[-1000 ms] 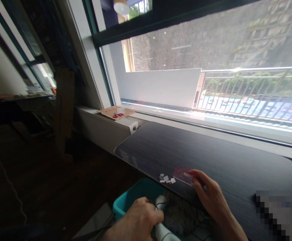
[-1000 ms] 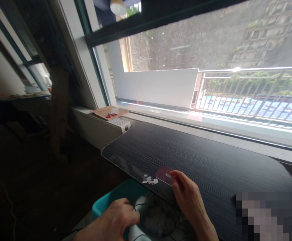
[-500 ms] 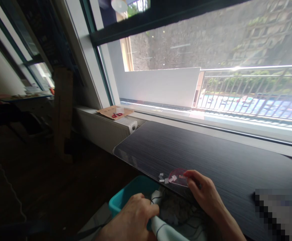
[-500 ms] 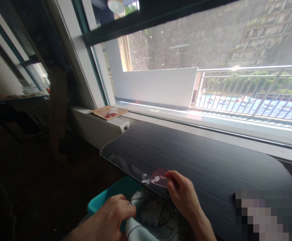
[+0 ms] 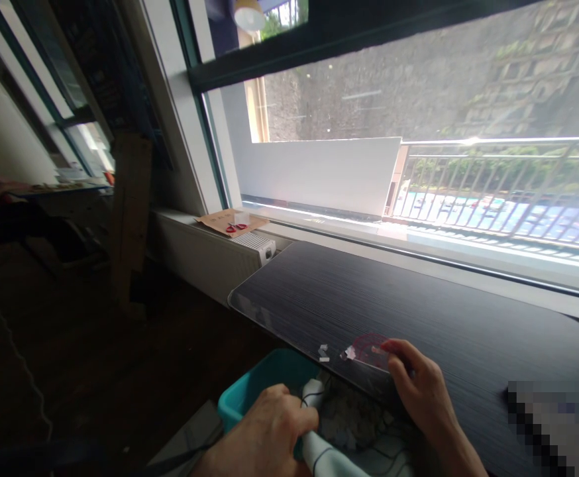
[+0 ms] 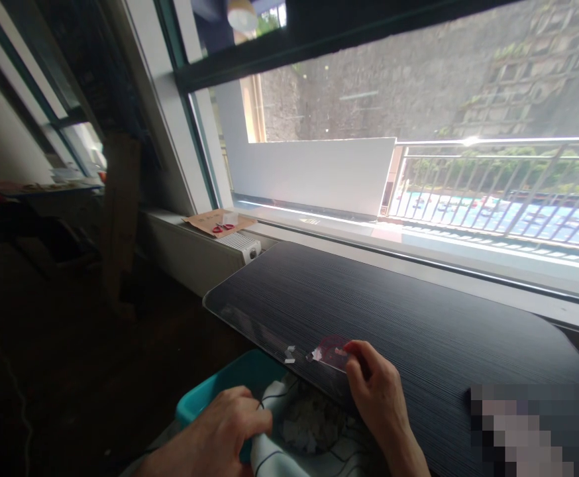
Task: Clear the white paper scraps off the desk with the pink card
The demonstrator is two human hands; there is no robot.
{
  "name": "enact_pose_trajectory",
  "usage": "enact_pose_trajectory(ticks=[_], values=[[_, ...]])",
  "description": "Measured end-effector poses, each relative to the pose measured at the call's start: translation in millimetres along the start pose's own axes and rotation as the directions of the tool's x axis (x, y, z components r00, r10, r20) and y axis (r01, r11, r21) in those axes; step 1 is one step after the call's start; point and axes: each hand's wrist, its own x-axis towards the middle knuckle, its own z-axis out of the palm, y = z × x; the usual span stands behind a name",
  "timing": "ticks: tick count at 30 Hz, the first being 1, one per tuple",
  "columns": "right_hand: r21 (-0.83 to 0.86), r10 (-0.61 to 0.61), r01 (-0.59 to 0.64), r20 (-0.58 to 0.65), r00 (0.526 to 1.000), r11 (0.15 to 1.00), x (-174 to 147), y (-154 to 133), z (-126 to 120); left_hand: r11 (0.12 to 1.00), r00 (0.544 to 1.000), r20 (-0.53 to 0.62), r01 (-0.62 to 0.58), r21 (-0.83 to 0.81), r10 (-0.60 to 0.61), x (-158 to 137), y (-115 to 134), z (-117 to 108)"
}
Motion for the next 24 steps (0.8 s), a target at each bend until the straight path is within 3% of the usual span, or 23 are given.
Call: enact_pose_trajectory(ticks=[14, 21, 24], values=[[-0.001, 0.05, -0.05, -0.055, 0.997, 0.999, -2, -2, -1, 1.0, 1.0, -0.017, 0.005, 0.006, -0.004, 3, 1, 1], [0.011, 0.018, -0.019, 0.098, 0.995, 1.0, -2, -8, 4, 1.0, 1.0, -0.011, -0.013, 0.015, 0.014, 3, 4, 1], [0.02, 0.001, -0.002, 0.058, 0.998, 1.0, -1, -8, 5, 1.0, 1.0, -0.02, -0.011, -0.002, 0.011, 3, 4, 2]])
